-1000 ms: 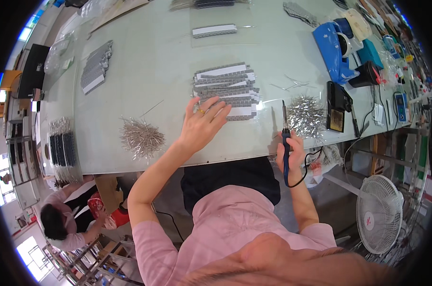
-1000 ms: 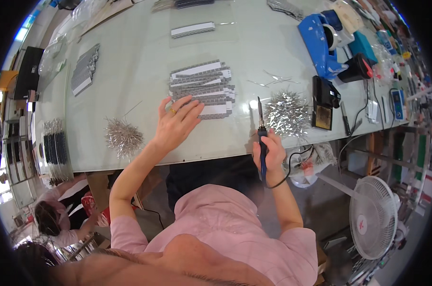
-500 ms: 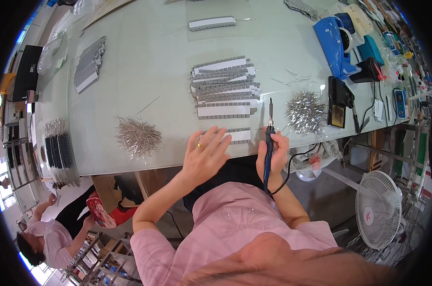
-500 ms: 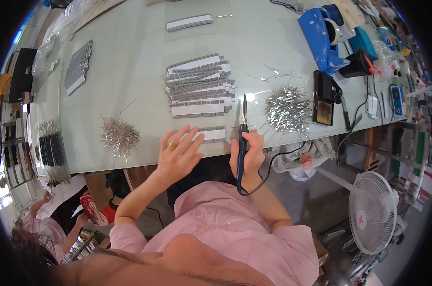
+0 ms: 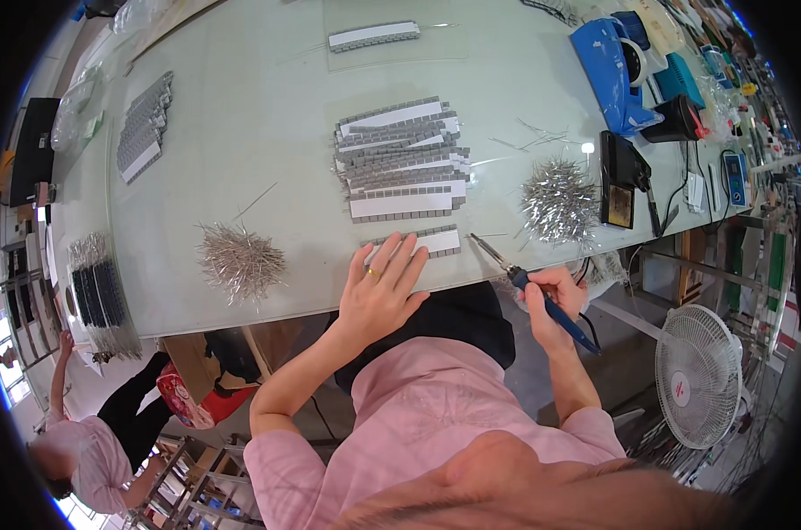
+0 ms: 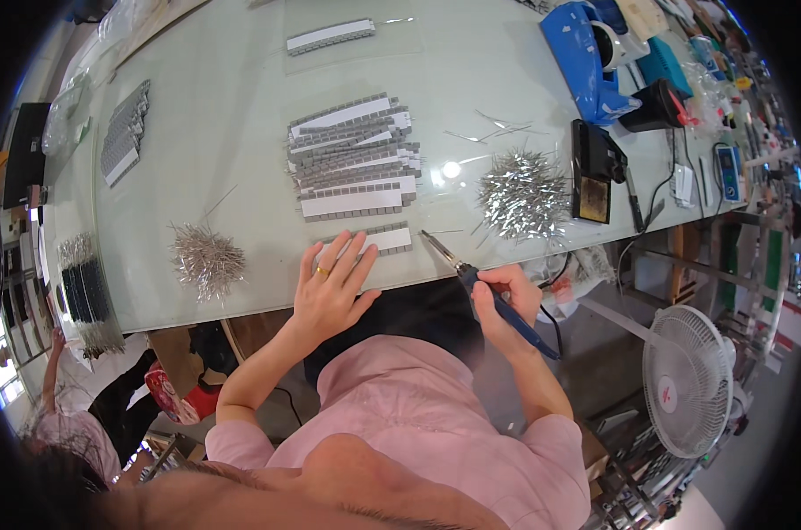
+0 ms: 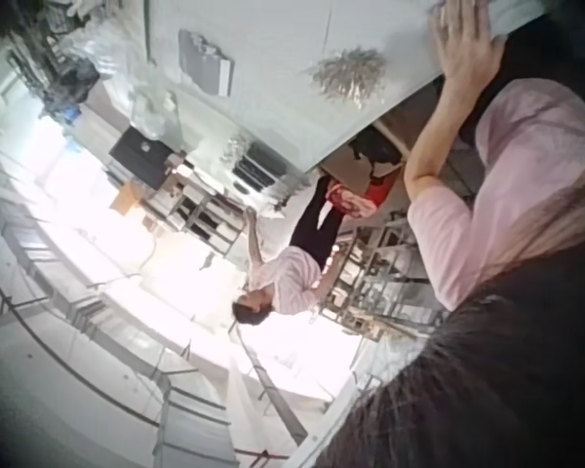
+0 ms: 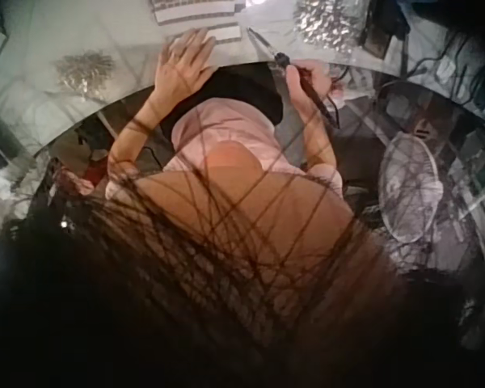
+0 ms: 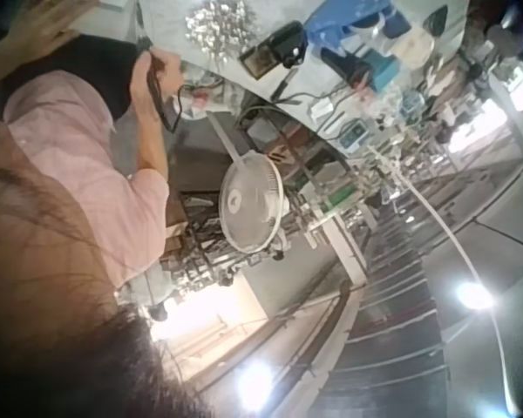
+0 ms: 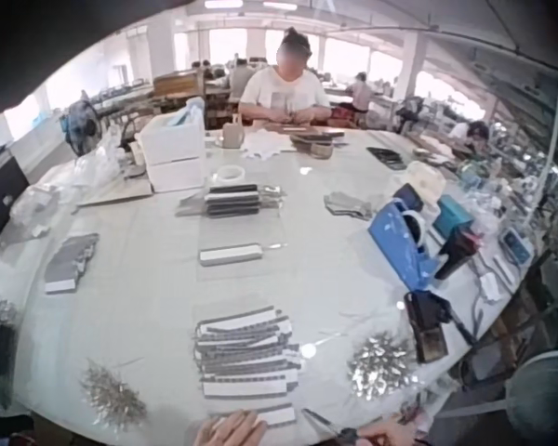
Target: Soldering silver wire bundles into white plastic component housings at a factory workbench.
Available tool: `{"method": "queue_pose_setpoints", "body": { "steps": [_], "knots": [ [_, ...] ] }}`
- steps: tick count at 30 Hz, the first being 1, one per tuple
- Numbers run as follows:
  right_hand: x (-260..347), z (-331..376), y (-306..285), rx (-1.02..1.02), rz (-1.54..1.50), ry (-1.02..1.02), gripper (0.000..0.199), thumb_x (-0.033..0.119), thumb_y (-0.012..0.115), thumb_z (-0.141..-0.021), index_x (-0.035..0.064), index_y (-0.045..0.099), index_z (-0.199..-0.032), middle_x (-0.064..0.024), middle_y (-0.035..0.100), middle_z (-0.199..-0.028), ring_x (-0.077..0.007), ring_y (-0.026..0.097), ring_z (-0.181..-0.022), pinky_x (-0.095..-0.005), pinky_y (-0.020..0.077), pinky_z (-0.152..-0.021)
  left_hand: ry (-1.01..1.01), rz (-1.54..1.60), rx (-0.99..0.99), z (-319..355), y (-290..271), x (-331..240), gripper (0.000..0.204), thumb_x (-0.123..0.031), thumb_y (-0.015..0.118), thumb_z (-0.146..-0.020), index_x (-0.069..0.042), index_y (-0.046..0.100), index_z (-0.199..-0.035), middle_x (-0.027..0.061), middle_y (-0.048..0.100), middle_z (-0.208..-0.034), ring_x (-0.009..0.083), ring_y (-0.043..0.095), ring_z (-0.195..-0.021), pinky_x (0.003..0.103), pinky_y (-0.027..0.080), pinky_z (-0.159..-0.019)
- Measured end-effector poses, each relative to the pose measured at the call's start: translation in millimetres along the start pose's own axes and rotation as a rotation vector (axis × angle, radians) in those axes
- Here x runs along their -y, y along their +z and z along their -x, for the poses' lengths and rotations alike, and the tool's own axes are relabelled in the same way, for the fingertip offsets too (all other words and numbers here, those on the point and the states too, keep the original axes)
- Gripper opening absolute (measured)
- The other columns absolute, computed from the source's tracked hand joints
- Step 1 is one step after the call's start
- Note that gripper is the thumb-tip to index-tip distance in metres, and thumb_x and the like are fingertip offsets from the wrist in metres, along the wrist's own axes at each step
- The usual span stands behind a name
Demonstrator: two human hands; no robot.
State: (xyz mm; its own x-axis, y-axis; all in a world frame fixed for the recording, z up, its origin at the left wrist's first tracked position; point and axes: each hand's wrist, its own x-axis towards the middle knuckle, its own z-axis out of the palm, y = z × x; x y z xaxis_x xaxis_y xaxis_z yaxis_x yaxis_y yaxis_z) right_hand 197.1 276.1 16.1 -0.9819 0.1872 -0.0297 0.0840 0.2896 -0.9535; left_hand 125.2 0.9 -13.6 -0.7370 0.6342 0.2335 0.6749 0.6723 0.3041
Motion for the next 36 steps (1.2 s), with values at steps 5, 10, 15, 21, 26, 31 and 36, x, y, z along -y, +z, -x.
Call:
{"method": "queue_pose_setpoints", "body": {
  "steps": [5, 10, 15, 21, 26, 31, 36],
  "knots": [
    [1.3, -4.9, -0.5, 0.040, 0.105, -0.039, 0.011, -0.001, 0.060, -0.089, -0.0014, 0.056, -0.099, -0.0081, 0.062, -0.084, -0.0117, 0.064, -0.070, -0.0238, 0.0510, -0.064, 0.011, -0.054, 0.007, -2.1, -1.7, -0.3, 0.059, -0.038, 0.071, -0.081, -0.010, 0.058, -0.131, 0.0089, 0.052, -0.140, 0.0244, 0.045, -0.133, 0.048, 0.033, -0.106],
    [7.7, -11.3, -0.3, 0.064, 0.127, -0.077, 0.010, -0.001, 0.062, -0.088, -0.0021, 0.057, -0.096, -0.0082, 0.064, -0.080, -0.0117, 0.064, -0.068, -0.0235, 0.0514, -0.063, 0.015, -0.049, 0.017, -3.7, -1.5, 1.0, 0.058, -0.039, 0.070, -0.082, -0.010, 0.058, -0.131, 0.0084, 0.052, -0.141, 0.0239, 0.044, -0.133, 0.048, 0.034, -0.106],
    [13.8, -17.6, 7.3, -0.026, 0.130, -0.098, 0.008, 0.001, 0.070, -0.081, 0.0002, 0.064, -0.087, -0.0023, 0.060, -0.067, -0.0054, 0.050, -0.054, -0.0215, 0.0390, -0.050, 0.009, -0.028, 0.021, -3.2, 0.1, 2.4, 0.058, -0.038, 0.069, -0.082, -0.010, 0.057, -0.132, 0.0085, 0.050, -0.142, 0.0251, 0.044, -0.134, 0.049, 0.033, -0.106],
    [26.3, -27.0, 1.5, 0.059, 0.368, -0.221, 0.012, 0.001, 0.072, -0.075, 0.0045, 0.066, -0.085, -0.0051, 0.060, -0.064, -0.0117, 0.051, -0.050, -0.0263, 0.0400, -0.048, -0.045, 0.019, 0.000, 1.7, -9.1, 3.1, 0.062, -0.040, 0.069, -0.082, -0.012, 0.055, -0.136, 0.0096, 0.048, -0.145, 0.0262, 0.042, -0.136, 0.049, 0.030, -0.109],
    [35.0, -25.5, -1.4, 0.081, 0.377, -0.208, 0.010, 0.001, 0.071, -0.077, 0.0018, 0.064, -0.085, -0.0047, 0.060, -0.065, -0.0102, 0.051, -0.053, -0.0255, 0.0397, -0.049, -0.501, -0.295, -0.264, 0.7, -41.2, 69.8, 0.057, -0.038, 0.060, -0.090, -0.005, 0.053, -0.137, 0.0166, 0.042, -0.148, 0.0359, 0.034, -0.139, 0.057, 0.023, -0.109],
    [24.3, -19.9, -2.3, 0.060, 0.290, -0.096, 0.008, 0.002, 0.070, -0.080, 0.0005, 0.063, -0.085, -0.0032, 0.058, -0.066, -0.0082, 0.049, -0.054, -0.0243, 0.0390, -0.050, -0.579, -0.425, -0.173, 10.4, -45.9, 102.6, 0.053, -0.034, 0.061, -0.091, 0.001, 0.055, -0.131, 0.0181, 0.046, -0.142, 0.0389, 0.034, -0.136, 0.060, 0.021, -0.108],
    [20.5, -15.9, 1.7, 0.044, 0.264, -0.082, 0.010, 0.002, 0.069, -0.083, -0.0012, 0.062, -0.089, -0.0043, 0.060, -0.069, -0.0085, 0.054, -0.057, -0.0231, 0.0423, -0.054, -0.513, -0.287, -0.076, 30.8, -44.9, 62.7, 0.063, -0.036, 0.065, -0.087, 0.001, 0.050, -0.136, 0.0146, 0.046, -0.138, 0.0338, 0.037, -0.135, 0.056, 0.021, -0.110]
  ]
}}
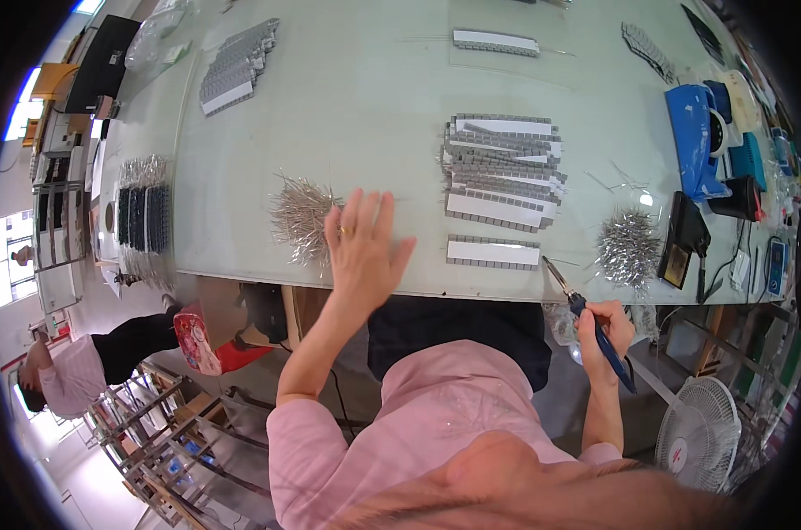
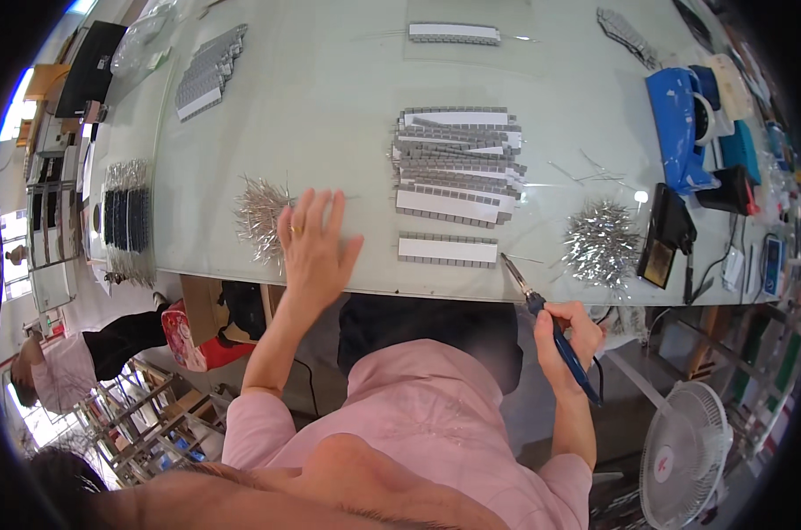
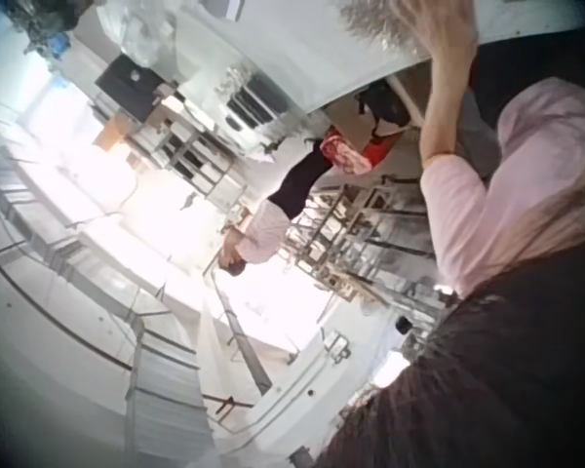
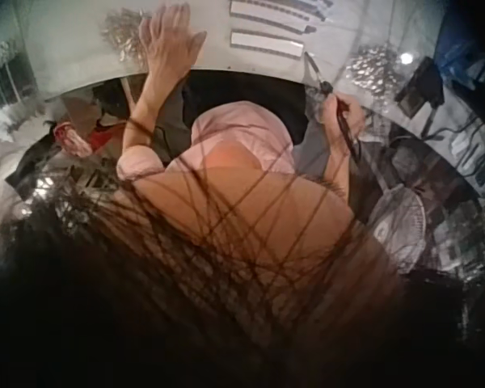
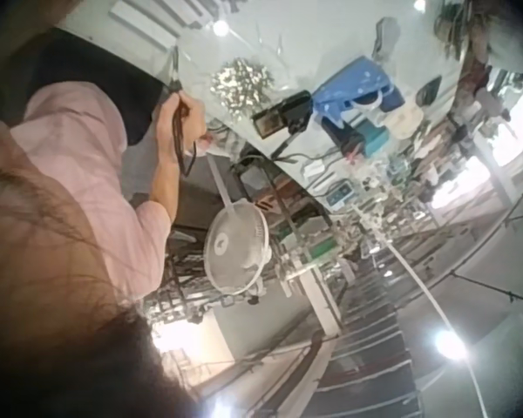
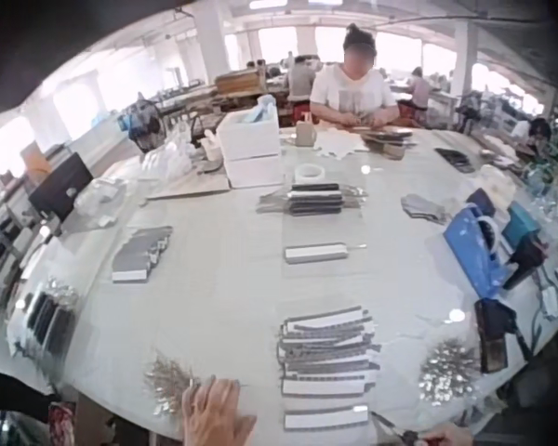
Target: Soldering silver wire bundles into white plastic component housings at a factory workbench.
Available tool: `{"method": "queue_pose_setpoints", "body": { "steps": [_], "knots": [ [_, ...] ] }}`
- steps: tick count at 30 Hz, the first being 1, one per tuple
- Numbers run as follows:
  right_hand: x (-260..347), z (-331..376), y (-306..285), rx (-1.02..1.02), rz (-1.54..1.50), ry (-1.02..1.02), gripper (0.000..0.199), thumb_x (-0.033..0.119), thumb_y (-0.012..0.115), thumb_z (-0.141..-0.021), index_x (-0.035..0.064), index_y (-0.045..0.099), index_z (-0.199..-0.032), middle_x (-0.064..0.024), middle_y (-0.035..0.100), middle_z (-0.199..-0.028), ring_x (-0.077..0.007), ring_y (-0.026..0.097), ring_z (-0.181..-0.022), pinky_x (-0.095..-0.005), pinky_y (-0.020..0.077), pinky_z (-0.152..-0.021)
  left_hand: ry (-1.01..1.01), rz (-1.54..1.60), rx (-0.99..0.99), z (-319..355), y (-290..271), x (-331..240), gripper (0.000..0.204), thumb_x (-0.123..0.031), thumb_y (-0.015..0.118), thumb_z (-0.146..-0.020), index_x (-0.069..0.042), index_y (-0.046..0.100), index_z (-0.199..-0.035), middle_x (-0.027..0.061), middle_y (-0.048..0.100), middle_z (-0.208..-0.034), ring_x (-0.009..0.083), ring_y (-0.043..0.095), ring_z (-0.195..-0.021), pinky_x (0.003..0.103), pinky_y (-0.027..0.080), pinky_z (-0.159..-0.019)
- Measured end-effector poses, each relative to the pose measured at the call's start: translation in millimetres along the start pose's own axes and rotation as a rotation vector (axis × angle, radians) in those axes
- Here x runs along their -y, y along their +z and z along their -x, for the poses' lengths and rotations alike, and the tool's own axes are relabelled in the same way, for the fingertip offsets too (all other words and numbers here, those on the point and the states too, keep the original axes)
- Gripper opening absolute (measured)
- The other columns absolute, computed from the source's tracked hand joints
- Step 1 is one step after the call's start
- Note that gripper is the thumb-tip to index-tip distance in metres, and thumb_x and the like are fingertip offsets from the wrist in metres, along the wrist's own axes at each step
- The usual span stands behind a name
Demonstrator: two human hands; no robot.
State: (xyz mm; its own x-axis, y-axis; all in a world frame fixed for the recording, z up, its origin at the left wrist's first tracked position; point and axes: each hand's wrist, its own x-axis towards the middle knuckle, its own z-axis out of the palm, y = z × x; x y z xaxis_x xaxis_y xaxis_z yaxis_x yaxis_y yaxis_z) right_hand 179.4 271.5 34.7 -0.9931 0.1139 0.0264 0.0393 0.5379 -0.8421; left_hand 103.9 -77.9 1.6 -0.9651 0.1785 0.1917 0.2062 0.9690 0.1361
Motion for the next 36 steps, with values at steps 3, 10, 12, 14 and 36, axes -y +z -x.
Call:
{"method": "queue_pose_setpoints", "body": {
  "steps": [3, 10, 12, 14, 36],
  "knots": [
    [-1.6, 6.8, 3.1, 0.011, -0.073, 0.027, 0.010, 0.002, 0.064, -0.087, -0.0014, 0.059, -0.094, -0.0065, 0.060, -0.076, -0.0102, 0.059, -0.062, -0.0228, 0.0457, -0.058, 0.013, 0.104, 0.068, 23.8, -1.1, -14.0, 0.070, -0.036, 0.068, -0.083, 0.000, 0.046, -0.139, 0.0126, 0.046, -0.137, 0.0303, 0.038, -0.134, 0.053, 0.023, -0.111],
    [14.2, 5.6, 26.9, 0.026, -0.174, -0.152, 0.015, -0.002, 0.067, -0.080, -0.0006, 0.061, -0.094, -0.0098, 0.064, -0.073, -0.0162, 0.062, -0.061, -0.0251, 0.0470, -0.056, 0.069, 0.222, 0.081, 48.2, 3.6, -22.5, 0.070, -0.032, 0.071, -0.079, -0.002, 0.050, -0.139, 0.0102, 0.047, -0.133, 0.0291, 0.041, -0.127, 0.051, 0.027, -0.108],
    [22.4, -3.1, 36.9, 0.034, -0.182, -0.177, 0.015, -0.001, 0.068, -0.078, 0.0005, 0.062, -0.092, -0.0098, 0.063, -0.070, -0.0160, 0.059, -0.058, -0.0256, 0.0450, -0.053, 0.103, 0.229, 0.059, 49.6, 7.3, -20.3, 0.069, -0.033, 0.071, -0.079, -0.002, 0.051, -0.137, 0.0098, 0.048, -0.132, 0.0285, 0.042, -0.126, 0.050, 0.029, -0.106],
    [28.6, -9.4, 43.2, 0.134, -0.134, -0.200, 0.015, 0.000, 0.069, -0.077, 0.0013, 0.064, -0.090, -0.0097, 0.064, -0.070, -0.0156, 0.056, -0.055, -0.0256, 0.0434, -0.051, 0.117, 0.235, 0.042, 48.7, 11.6, -19.1, 0.069, -0.033, 0.071, -0.079, -0.002, 0.052, -0.137, 0.0096, 0.048, -0.132, 0.0282, 0.042, -0.125, 0.049, 0.030, -0.106],
    [67.2, -37.2, 90.5, 0.272, -0.041, -0.305, 0.015, 0.004, 0.075, -0.074, 0.0033, 0.066, -0.085, -0.0070, 0.063, -0.069, -0.0165, 0.057, -0.051, -0.0265, 0.0433, -0.047, 0.183, 0.209, -0.063, 45.1, 20.0, -14.3, 0.071, -0.038, 0.072, -0.075, -0.003, 0.054, -0.134, 0.0071, 0.052, -0.128, 0.0233, 0.047, -0.121, 0.048, 0.033, -0.104]
  ]
}}
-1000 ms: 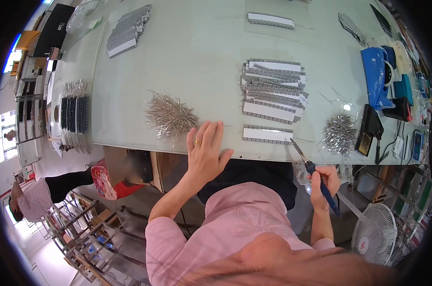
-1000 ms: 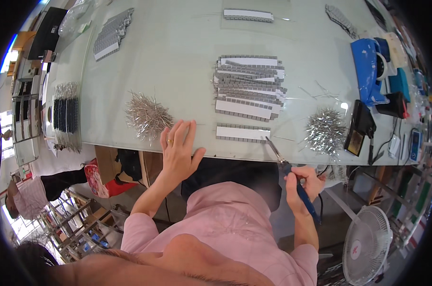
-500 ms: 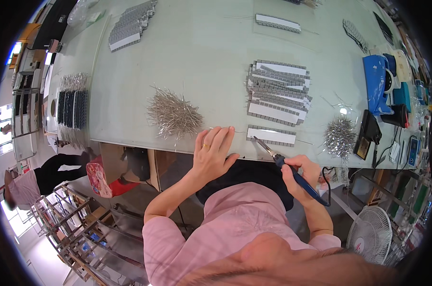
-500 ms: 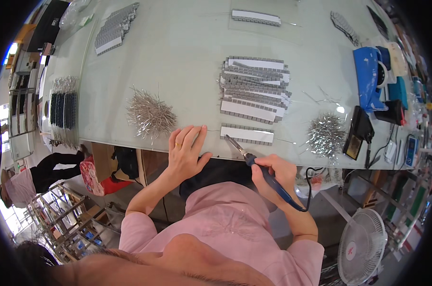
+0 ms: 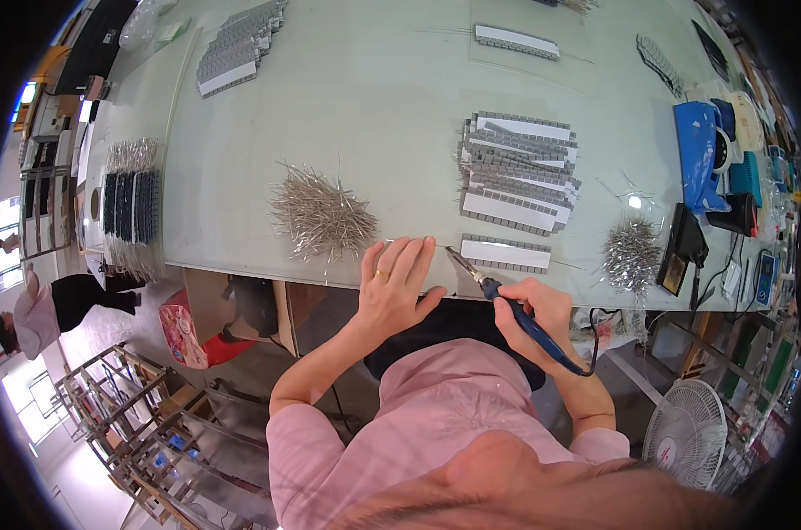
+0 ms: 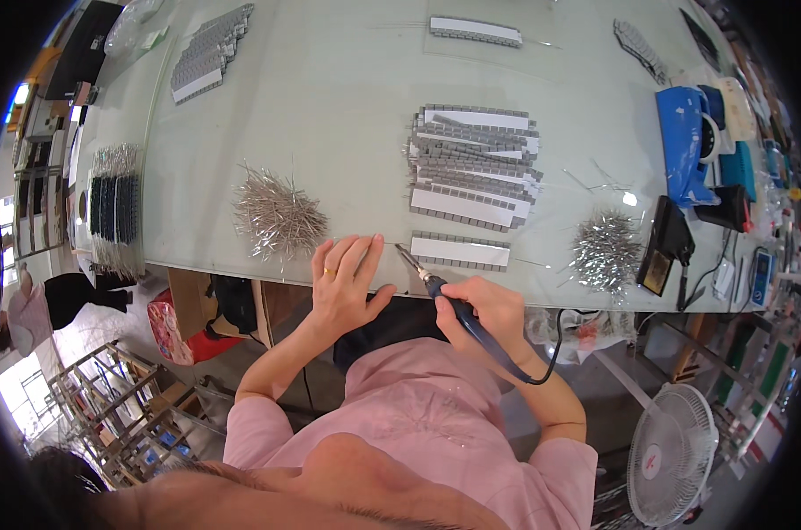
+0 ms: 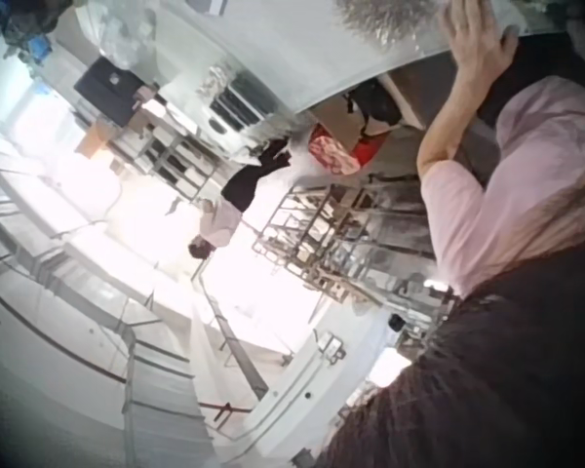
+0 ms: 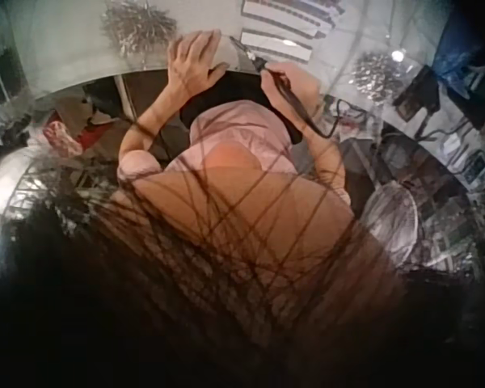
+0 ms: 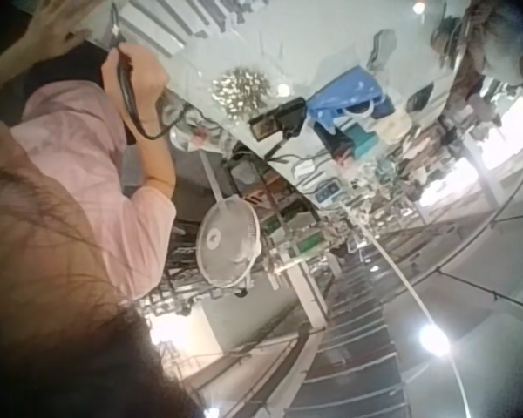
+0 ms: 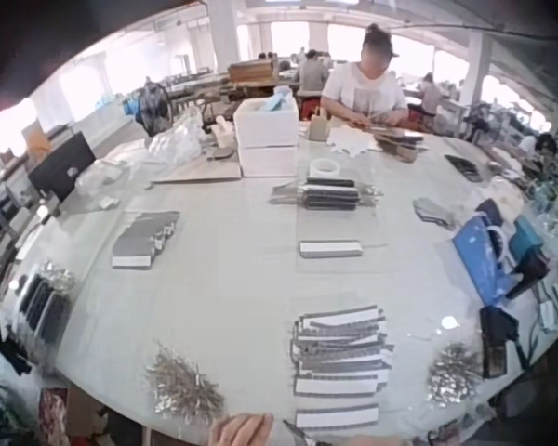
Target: Soldering silver wire bundles into white plastic component housings at a factory workbench.
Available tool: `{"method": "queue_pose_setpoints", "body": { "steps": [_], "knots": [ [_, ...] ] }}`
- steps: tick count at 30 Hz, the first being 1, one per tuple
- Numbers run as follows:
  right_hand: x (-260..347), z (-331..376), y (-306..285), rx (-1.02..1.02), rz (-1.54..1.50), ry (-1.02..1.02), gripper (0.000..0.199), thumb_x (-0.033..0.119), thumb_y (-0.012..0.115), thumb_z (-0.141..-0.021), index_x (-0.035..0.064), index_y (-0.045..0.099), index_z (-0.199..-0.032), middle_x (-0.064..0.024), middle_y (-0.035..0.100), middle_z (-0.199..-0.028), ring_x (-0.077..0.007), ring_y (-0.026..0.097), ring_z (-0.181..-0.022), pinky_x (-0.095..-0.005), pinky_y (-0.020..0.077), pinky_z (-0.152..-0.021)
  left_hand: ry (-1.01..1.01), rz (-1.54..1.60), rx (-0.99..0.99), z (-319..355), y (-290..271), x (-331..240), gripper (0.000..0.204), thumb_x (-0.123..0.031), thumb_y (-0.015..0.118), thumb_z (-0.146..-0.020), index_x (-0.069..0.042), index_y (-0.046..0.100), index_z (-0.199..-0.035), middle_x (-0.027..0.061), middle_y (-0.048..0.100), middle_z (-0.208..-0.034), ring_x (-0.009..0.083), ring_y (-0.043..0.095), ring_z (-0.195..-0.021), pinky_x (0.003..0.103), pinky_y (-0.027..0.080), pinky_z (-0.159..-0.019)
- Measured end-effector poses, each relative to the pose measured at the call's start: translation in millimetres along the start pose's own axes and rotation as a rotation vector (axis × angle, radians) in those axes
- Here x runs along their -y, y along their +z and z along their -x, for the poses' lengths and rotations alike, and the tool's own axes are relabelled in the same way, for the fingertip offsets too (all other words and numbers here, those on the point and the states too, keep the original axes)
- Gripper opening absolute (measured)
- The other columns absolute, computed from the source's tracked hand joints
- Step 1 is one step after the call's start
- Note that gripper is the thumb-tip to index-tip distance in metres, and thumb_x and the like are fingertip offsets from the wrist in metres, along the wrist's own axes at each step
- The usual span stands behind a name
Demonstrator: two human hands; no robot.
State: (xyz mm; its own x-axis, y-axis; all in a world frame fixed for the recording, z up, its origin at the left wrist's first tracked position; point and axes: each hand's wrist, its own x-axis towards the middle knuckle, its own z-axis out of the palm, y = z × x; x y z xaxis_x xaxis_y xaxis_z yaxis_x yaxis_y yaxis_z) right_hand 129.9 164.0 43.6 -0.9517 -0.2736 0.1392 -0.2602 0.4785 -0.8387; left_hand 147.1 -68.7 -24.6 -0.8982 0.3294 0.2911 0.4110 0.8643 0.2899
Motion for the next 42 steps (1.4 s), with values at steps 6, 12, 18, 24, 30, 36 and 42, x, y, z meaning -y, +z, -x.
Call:
{"method": "queue_pose_setpoints", "body": {
  "steps": [6, 12, 18, 24, 30, 36, 42],
  "knots": [
    [-1.2, 1.7, 3.1, -0.040, 0.017, -0.126, 0.017, 0.002, 0.073, -0.075, 0.0047, 0.064, -0.089, -0.0055, 0.062, -0.069, -0.0158, 0.051, -0.048, -0.0268, 0.0396, -0.045, 0.009, -0.012, 0.009, -0.3, 0.7, 0.2, 0.071, -0.039, 0.071, -0.076, -0.004, 0.054, -0.135, 0.0067, 0.052, -0.128, 0.0234, 0.047, -0.121, 0.048, 0.034, -0.103],
    [-2.0, 4.7, 2.2, -0.045, 0.028, -0.118, 0.018, 0.002, 0.073, -0.074, 0.0045, 0.064, -0.089, -0.0058, 0.062, -0.070, -0.0166, 0.051, -0.048, -0.0266, 0.0395, -0.045, 0.015, -0.036, 0.019, -1.2, 0.7, -0.4, 0.070, -0.040, 0.070, -0.076, -0.006, 0.054, -0.136, 0.0060, 0.052, -0.128, 0.0238, 0.046, -0.121, 0.049, 0.034, -0.103],
    [-2.0, 7.7, -2.1, -0.050, 0.038, -0.112, 0.017, 0.003, 0.073, -0.074, 0.0042, 0.064, -0.088, -0.0057, 0.062, -0.069, -0.0157, 0.051, -0.048, -0.0263, 0.0389, -0.045, 0.025, -0.043, 0.028, -0.6, -0.1, 1.3, 0.070, -0.040, 0.070, -0.076, -0.007, 0.055, -0.136, 0.0057, 0.052, -0.128, 0.0234, 0.044, -0.122, 0.050, 0.033, -0.103],
    [-1.3, 4.9, 0.1, -0.045, 0.011, -0.039, 0.014, 0.004, 0.073, -0.074, 0.0037, 0.065, -0.086, -0.0056, 0.062, -0.066, -0.0141, 0.050, -0.047, -0.0260, 0.0386, -0.045, 0.023, -0.042, 0.029, 0.1, 1.8, 1.5, 0.068, -0.040, 0.070, -0.077, -0.010, 0.055, -0.135, 0.0054, 0.052, -0.128, 0.0236, 0.044, -0.122, 0.049, 0.032, -0.104],
    [-2.1, 6.3, -4.7, -0.039, 0.037, -0.082, 0.016, 0.002, 0.073, -0.073, 0.0033, 0.064, -0.086, -0.0066, 0.062, -0.066, -0.0166, 0.054, -0.049, -0.0267, 0.0412, -0.046, 0.034, -0.041, 0.022, -1.6, 1.7, 1.5, 0.064, -0.040, 0.070, -0.077, -0.016, 0.057, -0.135, 0.0050, 0.051, -0.128, 0.0235, 0.043, -0.122, 0.050, 0.032, -0.104],
    [0.0, 3.3, -6.8, -0.052, 0.068, -0.086, 0.018, 0.000, 0.073, -0.071, 0.0029, 0.062, -0.085, -0.0081, 0.062, -0.067, -0.0196, 0.058, -0.050, -0.0282, 0.0439, -0.046, 0.048, -0.080, 0.026, -3.5, -3.9, 0.8, 0.064, -0.041, 0.070, -0.078, -0.015, 0.056, -0.135, 0.0050, 0.052, -0.127, 0.0232, 0.046, -0.120, 0.050, 0.033, -0.103],
    [-0.1, 1.7, -2.4, -0.069, 0.074, -0.076, 0.011, 0.004, 0.073, -0.075, 0.0032, 0.065, -0.083, -0.0046, 0.061, -0.063, -0.0138, 0.049, -0.046, -0.0258, 0.0384, -0.045, 0.053, -0.007, 0.005, 1.6, -1.8, 6.6, 0.065, -0.043, 0.069, -0.078, -0.012, 0.056, -0.134, 0.0056, 0.054, -0.126, 0.0230, 0.049, -0.119, 0.048, 0.034, -0.103]
  ]
}}
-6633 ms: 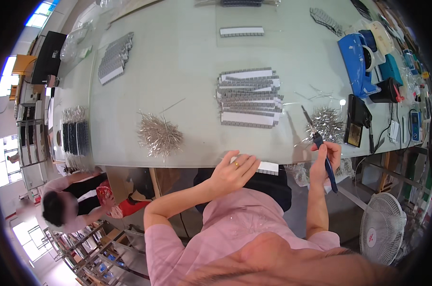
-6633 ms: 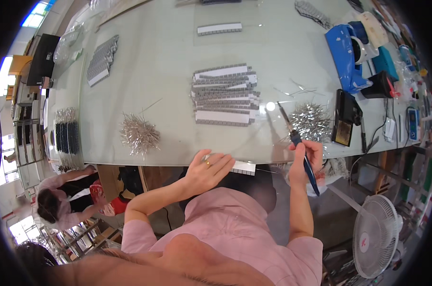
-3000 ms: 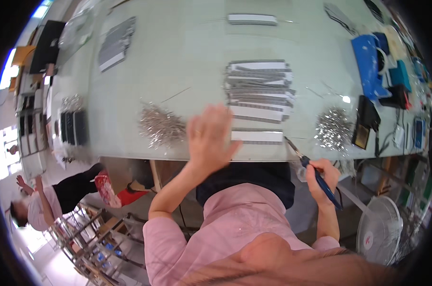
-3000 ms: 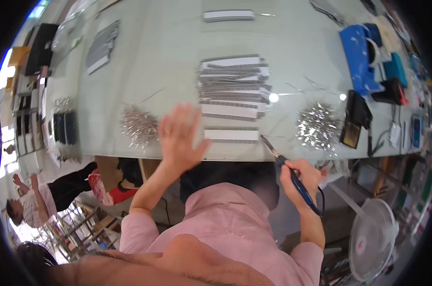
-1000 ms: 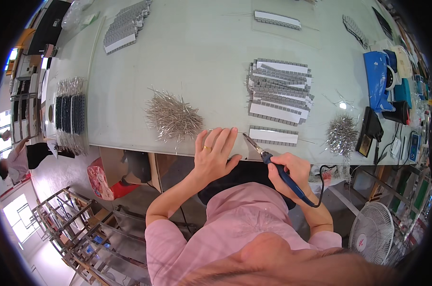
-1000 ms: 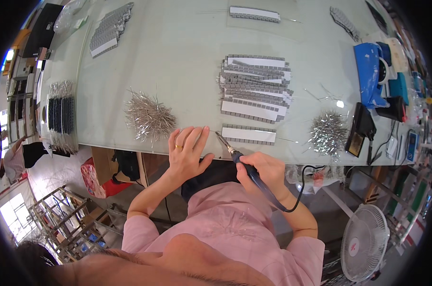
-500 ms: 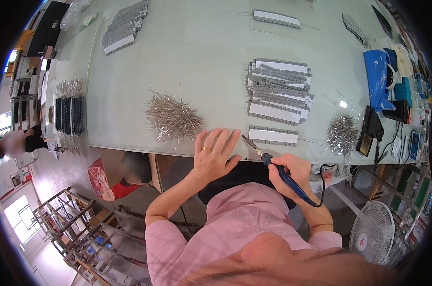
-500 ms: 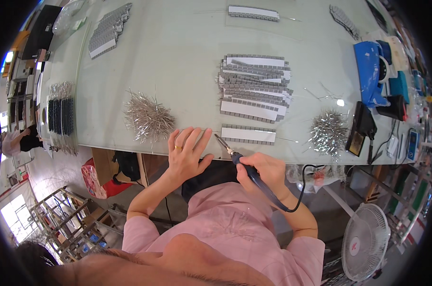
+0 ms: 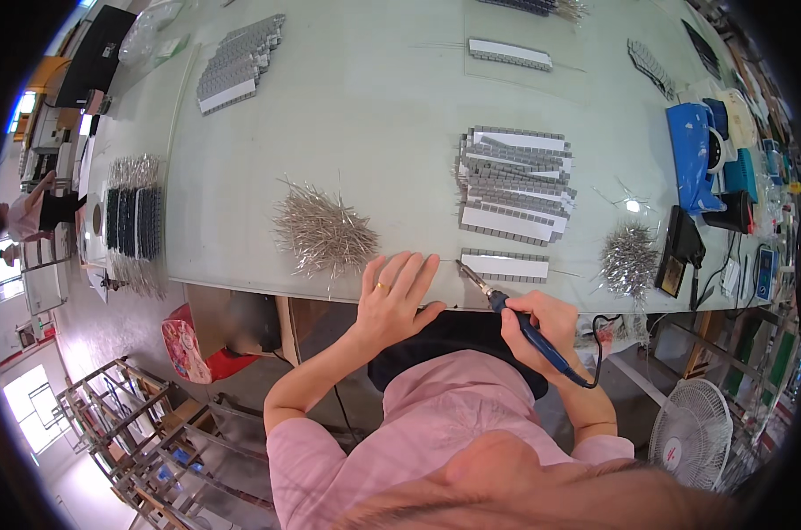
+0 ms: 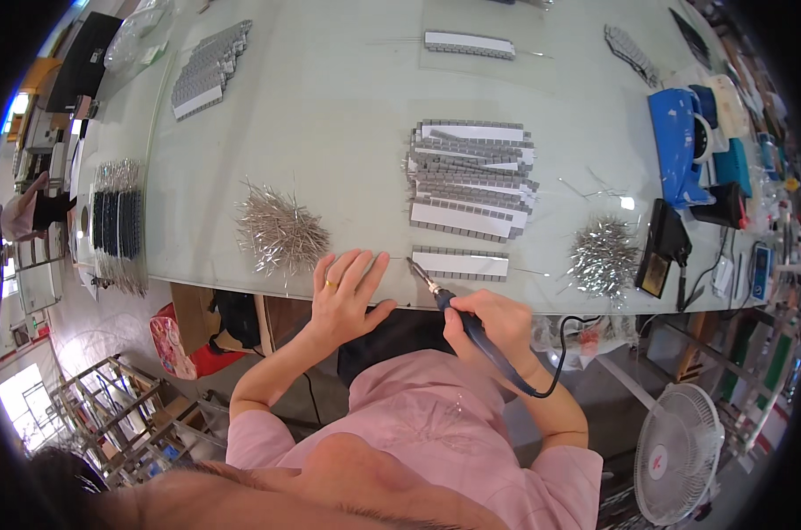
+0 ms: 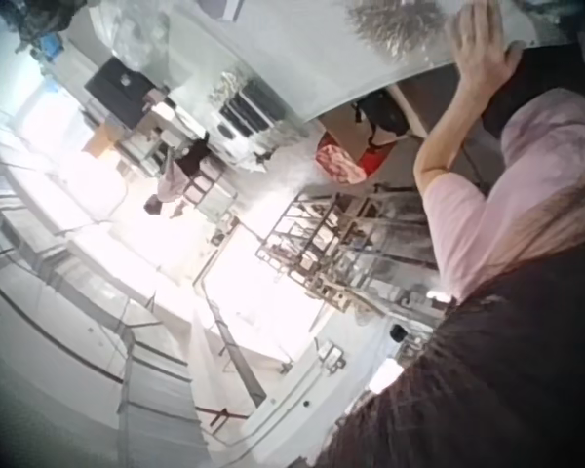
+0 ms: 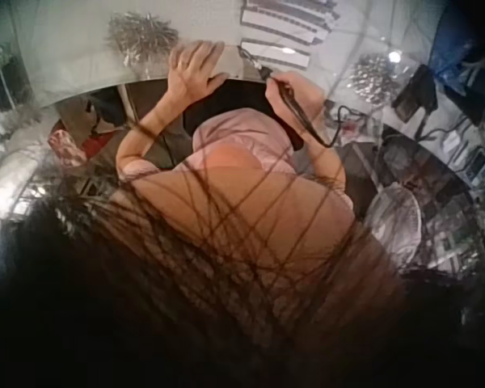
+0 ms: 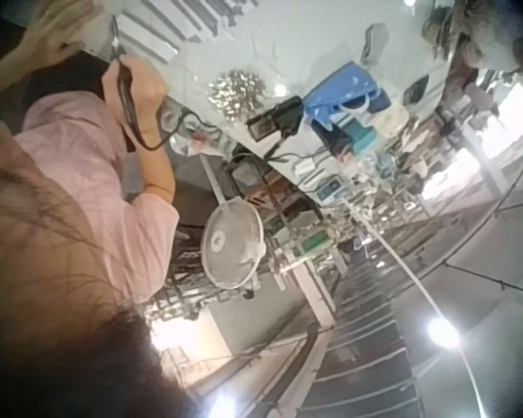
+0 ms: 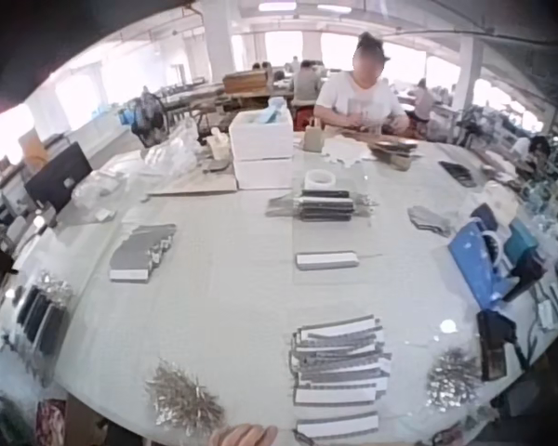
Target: Soldering silver wire bundles into white plastic component housings at a factory workbench.
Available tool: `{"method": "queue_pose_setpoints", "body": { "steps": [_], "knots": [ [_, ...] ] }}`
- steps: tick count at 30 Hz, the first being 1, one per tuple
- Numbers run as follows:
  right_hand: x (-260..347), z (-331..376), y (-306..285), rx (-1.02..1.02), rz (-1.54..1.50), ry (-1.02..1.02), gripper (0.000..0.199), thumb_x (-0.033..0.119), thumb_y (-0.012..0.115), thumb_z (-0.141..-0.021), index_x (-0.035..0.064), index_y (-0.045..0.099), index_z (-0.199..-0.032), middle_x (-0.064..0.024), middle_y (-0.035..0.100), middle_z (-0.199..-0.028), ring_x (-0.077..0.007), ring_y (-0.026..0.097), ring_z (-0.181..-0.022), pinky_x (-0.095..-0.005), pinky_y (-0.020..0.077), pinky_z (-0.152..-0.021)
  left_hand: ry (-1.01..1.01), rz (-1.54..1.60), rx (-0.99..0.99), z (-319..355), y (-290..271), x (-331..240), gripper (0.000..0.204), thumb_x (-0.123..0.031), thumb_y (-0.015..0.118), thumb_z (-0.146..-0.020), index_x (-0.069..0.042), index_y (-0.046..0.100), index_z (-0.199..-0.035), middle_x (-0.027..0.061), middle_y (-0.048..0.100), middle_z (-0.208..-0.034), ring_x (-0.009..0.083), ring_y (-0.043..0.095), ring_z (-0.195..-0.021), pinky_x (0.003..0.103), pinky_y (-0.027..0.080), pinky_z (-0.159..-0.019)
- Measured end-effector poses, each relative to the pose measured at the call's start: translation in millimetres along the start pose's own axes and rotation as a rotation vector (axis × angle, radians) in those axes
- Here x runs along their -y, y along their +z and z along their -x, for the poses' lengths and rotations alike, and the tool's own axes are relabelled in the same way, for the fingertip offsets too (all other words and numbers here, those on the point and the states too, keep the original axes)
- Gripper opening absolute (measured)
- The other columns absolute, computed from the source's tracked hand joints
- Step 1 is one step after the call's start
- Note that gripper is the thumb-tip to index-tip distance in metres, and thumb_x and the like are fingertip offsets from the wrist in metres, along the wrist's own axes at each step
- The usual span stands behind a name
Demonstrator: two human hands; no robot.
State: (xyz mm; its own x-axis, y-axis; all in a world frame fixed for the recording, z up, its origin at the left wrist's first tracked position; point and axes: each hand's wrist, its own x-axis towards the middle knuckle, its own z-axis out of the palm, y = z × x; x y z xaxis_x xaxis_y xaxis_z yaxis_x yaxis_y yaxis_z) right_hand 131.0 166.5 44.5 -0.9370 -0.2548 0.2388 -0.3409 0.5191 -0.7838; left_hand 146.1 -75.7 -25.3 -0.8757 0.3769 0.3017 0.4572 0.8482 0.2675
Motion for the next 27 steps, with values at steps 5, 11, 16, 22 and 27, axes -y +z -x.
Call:
{"method": "queue_pose_setpoints", "body": {
  "steps": [5, 11, 16, 22, 27],
  "knots": [
    [0.4, -0.9, 0.0, 0.013, 0.011, -0.021, 0.011, 0.003, 0.073, -0.074, 0.0036, 0.065, -0.083, -0.0043, 0.060, -0.062, -0.0140, 0.049, -0.046, -0.0257, 0.0385, -0.045, 0.018, -0.007, -0.006, -1.9, -0.9, 1.2, 0.065, -0.042, 0.070, -0.079, -0.011, 0.056, -0.134, 0.0065, 0.053, -0.127, 0.0234, 0.050, -0.118, 0.047, 0.034, -0.102],
    [0.1, -1.8, 1.0, 0.002, -0.019, -0.001, 0.011, 0.003, 0.073, -0.074, 0.0038, 0.065, -0.082, -0.0042, 0.060, -0.062, -0.0135, 0.049, -0.046, -0.0254, 0.0384, -0.045, 0.035, 0.012, 0.003, -5.3, -0.6, 1.7, 0.063, -0.040, 0.071, -0.077, -0.013, 0.059, -0.132, 0.0070, 0.052, -0.126, 0.0250, 0.048, -0.119, 0.048, 0.034, -0.102],
    [-1.6, -0.1, 0.8, 0.009, -0.009, 0.003, 0.011, 0.004, 0.072, -0.075, 0.0033, 0.065, -0.083, -0.0045, 0.060, -0.062, -0.0132, 0.050, -0.047, -0.0253, 0.0383, -0.045, 0.034, -0.003, 0.004, -6.7, -2.1, -0.3, 0.064, -0.040, 0.070, -0.079, -0.012, 0.056, -0.134, 0.0071, 0.052, -0.126, 0.0249, 0.049, -0.117, 0.048, 0.036, -0.101],
    [-0.5, -2.2, 0.3, -0.020, -0.028, -0.021, 0.011, 0.005, 0.072, -0.075, 0.0030, 0.065, -0.084, -0.0044, 0.059, -0.062, -0.0132, 0.049, -0.046, -0.0255, 0.0374, -0.045, 0.044, 0.000, -0.002, -7.8, -2.1, -1.3, 0.064, -0.039, 0.071, -0.078, -0.012, 0.056, -0.134, 0.0076, 0.052, -0.126, 0.0261, 0.049, -0.116, 0.048, 0.038, -0.100],
    [0.4, -3.4, 0.3, 0.019, -0.020, 0.005, 0.011, 0.005, 0.072, -0.075, 0.0030, 0.065, -0.083, -0.0044, 0.059, -0.062, -0.0132, 0.049, -0.046, -0.0256, 0.0372, -0.044, 0.047, 0.013, -0.005, -8.4, -2.4, 0.1, 0.064, -0.038, 0.071, -0.077, -0.012, 0.056, -0.134, 0.0075, 0.052, -0.125, 0.0259, 0.050, -0.116, 0.049, 0.038, -0.099]
  ]
}}
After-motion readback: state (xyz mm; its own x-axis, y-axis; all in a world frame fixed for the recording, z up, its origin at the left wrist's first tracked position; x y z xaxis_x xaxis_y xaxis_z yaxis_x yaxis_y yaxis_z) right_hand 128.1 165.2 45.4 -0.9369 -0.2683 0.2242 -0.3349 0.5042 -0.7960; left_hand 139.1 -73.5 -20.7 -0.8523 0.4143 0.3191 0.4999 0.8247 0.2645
